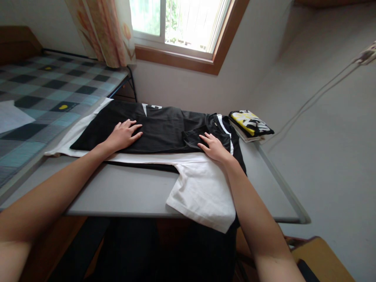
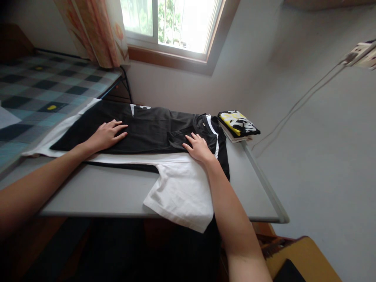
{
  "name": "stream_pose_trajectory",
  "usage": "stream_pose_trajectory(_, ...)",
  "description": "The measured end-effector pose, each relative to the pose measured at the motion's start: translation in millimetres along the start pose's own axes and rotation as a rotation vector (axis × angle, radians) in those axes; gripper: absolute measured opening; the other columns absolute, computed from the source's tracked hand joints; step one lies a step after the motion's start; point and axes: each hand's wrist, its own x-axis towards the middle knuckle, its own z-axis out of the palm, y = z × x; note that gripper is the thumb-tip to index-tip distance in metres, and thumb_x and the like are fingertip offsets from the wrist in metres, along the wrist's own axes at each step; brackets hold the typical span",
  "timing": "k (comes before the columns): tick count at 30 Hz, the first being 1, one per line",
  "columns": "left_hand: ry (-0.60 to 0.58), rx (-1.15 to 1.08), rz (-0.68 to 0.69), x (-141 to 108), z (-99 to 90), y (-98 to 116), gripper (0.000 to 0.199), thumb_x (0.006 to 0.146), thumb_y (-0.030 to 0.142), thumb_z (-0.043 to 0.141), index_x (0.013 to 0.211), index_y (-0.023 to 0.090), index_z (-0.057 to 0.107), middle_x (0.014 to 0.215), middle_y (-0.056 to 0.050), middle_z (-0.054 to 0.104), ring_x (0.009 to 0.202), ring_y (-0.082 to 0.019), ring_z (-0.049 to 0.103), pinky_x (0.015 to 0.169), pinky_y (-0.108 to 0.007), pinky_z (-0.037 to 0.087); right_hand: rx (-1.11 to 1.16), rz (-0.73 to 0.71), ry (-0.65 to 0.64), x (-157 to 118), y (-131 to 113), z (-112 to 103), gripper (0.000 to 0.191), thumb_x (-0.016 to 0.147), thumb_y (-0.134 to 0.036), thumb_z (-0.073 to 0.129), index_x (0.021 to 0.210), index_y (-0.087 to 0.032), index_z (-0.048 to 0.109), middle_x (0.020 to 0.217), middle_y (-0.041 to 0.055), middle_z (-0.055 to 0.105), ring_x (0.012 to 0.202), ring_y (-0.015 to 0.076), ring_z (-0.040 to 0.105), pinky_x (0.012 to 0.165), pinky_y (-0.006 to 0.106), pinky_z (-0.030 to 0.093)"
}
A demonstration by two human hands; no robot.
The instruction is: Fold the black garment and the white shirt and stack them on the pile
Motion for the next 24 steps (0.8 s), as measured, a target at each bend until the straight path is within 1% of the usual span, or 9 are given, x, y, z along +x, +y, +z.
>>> stream_pose_trajectory(2, -0.002, -0.004, 0.003, 0.1, -0.2, -0.1, 0.058, 0.101, 0.050, 0.036, 0.150, 0.023, 0.051, 0.160, -0.011, 0.042, 0.152, -0.032, 0.031, 0.122, -0.054, 0.025, 0.000, 0.002, 0.001, 0.1, -0.1, 0.1, 0.057, 0.100, -0.047, 0.054, 0.151, -0.022, 0.052, 0.164, 0.0139, 0.038, 0.153, 0.0340, 0.031, 0.123, 0.055, 0.027)
stream_pose_trajectory(6, -0.002, -0.013, 0.011, -0.1, -0.9, 0.3, 0.058, 0.101, 0.050, 0.036, 0.150, 0.022, 0.052, 0.160, -0.013, 0.043, 0.152, -0.034, 0.031, 0.121, -0.056, 0.026, -0.012, 0.007, 0.001, -0.1, -1.0, 0.0, 0.058, 0.100, -0.045, 0.054, 0.151, -0.017, 0.052, 0.163, 0.0172, 0.037, 0.153, 0.0343, 0.031, 0.123, 0.054, 0.027)
stream_pose_trajectory(12, 0.015, -0.026, 0.014, -0.1, -0.1, -0.6, 0.057, 0.100, 0.050, 0.037, 0.149, 0.024, 0.053, 0.159, -0.011, 0.044, 0.151, -0.033, 0.032, 0.121, -0.055, 0.026, -0.001, -0.013, 0.014, 1.1, 3.5, 2.9, 0.057, 0.100, -0.048, 0.054, 0.151, -0.021, 0.053, 0.163, 0.0151, 0.039, 0.152, 0.0343, 0.031, 0.122, 0.057, 0.029)
stream_pose_trajectory(19, 0.006, -0.019, 0.013, -0.8, -1.5, 1.2, 0.059, 0.101, 0.050, 0.036, 0.149, 0.021, 0.053, 0.159, -0.013, 0.044, 0.151, -0.034, 0.032, 0.121, -0.055, 0.026, 0.000, -0.009, 0.009, 1.0, 3.2, 2.7, 0.058, 0.100, -0.048, 0.054, 0.151, -0.021, 0.053, 0.163, 0.0153, 0.039, 0.152, 0.0348, 0.032, 0.122, 0.056, 0.028)
stream_pose_trajectory(24, 0.003, -0.017, 0.013, -1.0, -2.1, 2.0, 0.058, 0.101, 0.049, 0.037, 0.149, 0.021, 0.053, 0.159, -0.013, 0.044, 0.151, -0.034, 0.032, 0.121, -0.056, 0.026, -0.014, -0.011, 0.007, 0.7, 1.8, 2.0, 0.058, 0.100, -0.045, 0.053, 0.151, -0.018, 0.052, 0.163, 0.0178, 0.038, 0.152, 0.0346, 0.031, 0.122, 0.056, 0.028)
